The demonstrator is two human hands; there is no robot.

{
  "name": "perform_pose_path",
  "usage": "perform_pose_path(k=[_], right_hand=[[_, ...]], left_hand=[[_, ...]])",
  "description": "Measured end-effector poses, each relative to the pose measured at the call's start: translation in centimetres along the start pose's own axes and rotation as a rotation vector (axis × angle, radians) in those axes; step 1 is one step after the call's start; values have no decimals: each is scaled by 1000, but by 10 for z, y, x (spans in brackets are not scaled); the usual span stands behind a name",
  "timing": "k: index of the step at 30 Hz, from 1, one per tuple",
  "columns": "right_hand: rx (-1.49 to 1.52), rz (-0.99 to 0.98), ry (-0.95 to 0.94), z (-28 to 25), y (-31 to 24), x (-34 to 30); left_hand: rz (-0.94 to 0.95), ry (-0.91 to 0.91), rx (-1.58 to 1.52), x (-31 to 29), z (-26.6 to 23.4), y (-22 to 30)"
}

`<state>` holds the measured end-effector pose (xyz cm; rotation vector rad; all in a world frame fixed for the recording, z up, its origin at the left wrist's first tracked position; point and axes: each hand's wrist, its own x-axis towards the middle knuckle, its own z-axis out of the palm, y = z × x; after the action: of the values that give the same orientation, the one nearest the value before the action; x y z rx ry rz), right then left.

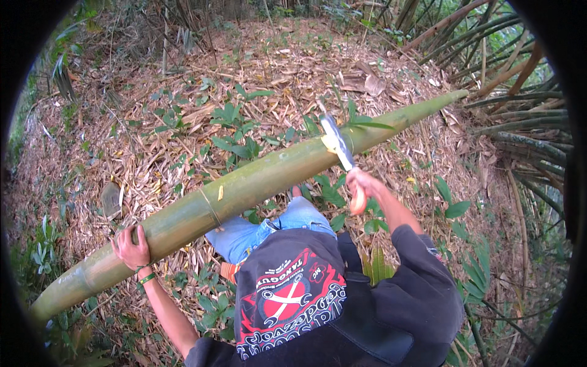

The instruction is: The person sits on the ground in a bamboo grove and uses a machete to cut a long bamboo stalk. They make a circular cut around the stalk and then chop through it to separate a section.

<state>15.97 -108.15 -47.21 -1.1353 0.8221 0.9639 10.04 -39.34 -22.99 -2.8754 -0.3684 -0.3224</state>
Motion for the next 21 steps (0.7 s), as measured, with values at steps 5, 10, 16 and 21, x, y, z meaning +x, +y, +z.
perform_pose_path(k=[5, 10, 16, 21], right_hand=[[-396, -405, 277, -10, -30, -23], [-492, -520, 390, 30, -41, -53], [-1031, -472, 684, 51, -11, -44], [-1036, -714, 667, 68, -41, -44]], left_hand=[[-17, 8, -29, -2, 3, -4], [-12, -1, -19, -4, 0, -3], [-13, 15, -29, 3, 0, 2], [-21, 22, -36, 2, -1, -1]])
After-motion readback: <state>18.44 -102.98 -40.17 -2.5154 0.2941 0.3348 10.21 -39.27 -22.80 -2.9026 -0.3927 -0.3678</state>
